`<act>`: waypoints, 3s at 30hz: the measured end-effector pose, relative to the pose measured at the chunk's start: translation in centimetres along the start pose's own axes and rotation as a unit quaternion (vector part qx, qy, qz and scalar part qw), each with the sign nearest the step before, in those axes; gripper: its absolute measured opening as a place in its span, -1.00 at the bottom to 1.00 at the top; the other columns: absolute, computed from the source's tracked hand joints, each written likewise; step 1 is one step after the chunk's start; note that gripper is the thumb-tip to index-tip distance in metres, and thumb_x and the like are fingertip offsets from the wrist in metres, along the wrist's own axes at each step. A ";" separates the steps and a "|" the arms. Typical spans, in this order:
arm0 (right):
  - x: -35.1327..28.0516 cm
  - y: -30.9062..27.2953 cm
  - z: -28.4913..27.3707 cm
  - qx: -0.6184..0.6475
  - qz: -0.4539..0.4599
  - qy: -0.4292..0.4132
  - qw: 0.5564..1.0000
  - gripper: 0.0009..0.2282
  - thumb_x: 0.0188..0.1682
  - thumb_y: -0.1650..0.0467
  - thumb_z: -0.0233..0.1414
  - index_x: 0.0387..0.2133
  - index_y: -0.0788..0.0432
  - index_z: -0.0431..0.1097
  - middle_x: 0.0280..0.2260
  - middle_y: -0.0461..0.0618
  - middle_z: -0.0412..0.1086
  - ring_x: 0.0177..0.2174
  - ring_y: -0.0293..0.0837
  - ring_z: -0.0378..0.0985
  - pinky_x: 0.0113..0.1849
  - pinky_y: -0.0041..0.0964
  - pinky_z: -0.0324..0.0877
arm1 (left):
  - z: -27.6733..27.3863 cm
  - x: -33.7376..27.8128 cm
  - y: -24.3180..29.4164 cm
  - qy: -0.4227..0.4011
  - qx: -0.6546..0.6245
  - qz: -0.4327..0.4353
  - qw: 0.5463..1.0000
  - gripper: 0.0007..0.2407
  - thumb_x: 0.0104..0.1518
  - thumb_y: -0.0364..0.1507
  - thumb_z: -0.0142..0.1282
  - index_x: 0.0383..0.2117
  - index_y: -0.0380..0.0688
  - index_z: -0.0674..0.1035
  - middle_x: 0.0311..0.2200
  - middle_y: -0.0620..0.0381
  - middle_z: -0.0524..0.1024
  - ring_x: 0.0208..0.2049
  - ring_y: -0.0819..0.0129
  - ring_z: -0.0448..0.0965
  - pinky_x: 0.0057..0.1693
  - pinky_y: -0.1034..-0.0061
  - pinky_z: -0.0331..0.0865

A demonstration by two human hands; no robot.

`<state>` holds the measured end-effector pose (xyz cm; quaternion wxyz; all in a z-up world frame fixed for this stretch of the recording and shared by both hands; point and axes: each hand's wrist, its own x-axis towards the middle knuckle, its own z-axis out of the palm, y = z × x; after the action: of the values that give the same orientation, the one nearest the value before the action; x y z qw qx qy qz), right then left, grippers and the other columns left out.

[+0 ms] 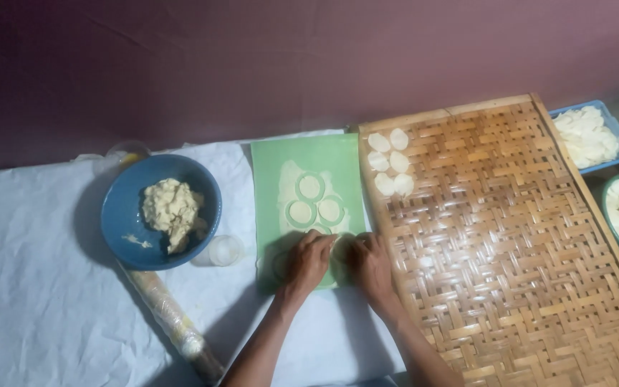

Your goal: Rolling out dough and cutting it into small circles using a circular cutter

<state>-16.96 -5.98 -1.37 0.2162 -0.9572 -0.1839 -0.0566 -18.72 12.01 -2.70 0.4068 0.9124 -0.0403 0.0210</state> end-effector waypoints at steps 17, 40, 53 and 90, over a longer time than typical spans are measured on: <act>1.0 0.3 0.8 0.096 0.104 -0.057 0.988 -0.87 0.04 0.32 0.08 -0.25 0.11 0.40 -0.28 0.01 0.30 -0.23 -0.01 0.40 -0.20 -0.17 0.40 | 0.5 1.8 0.6 -0.061 0.010 0.049 0.997 -0.78 0.30 -0.55 -0.11 -0.11 -0.15 0.63 -0.33 0.05 0.36 -0.33 -0.04 0.62 -0.28 0.27 0.51; 1.2 2.0 0.1 0.144 0.032 -0.061 0.987 -0.77 -0.18 0.44 0.20 -0.22 0.07 0.49 -0.27 0.00 0.40 -0.20 0.04 0.48 -0.14 -0.13 0.46 | -2.1 4.0 0.7 -0.154 0.016 0.059 0.986 -0.84 0.25 -0.54 0.04 -0.13 -0.11 0.63 -0.25 0.12 0.44 -0.19 0.05 0.63 -0.14 0.32 0.52; -0.1 3.5 0.3 0.245 -0.028 -0.039 0.968 -0.83 -0.16 0.48 0.20 -0.30 0.16 0.46 -0.39 0.09 0.45 -0.31 0.14 0.57 -0.25 -0.01 0.48 | -2.0 3.4 0.7 -0.135 0.005 0.106 0.985 -0.95 0.25 -0.47 0.07 -0.29 -0.02 0.59 -0.44 0.10 0.56 -0.26 0.08 0.62 -0.10 0.27 0.46; 6.0 14.1 -0.5 0.270 0.248 0.071 0.928 -0.84 -0.03 0.28 0.22 -0.20 -0.04 0.61 -0.38 0.03 0.59 -0.30 0.01 0.67 -0.18 -0.02 0.56 | 5.2 14.7 7.5 -0.106 -0.057 0.065 0.991 -0.93 0.24 -0.41 0.13 -0.25 -0.05 0.61 -0.27 -0.03 0.67 -0.11 0.02 0.68 -0.02 0.20 0.58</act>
<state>-6.13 -16.08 -5.40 0.4856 -0.8714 0.0670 -0.0168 -4.70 2.35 0.44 0.4491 0.8804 -0.1435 -0.0520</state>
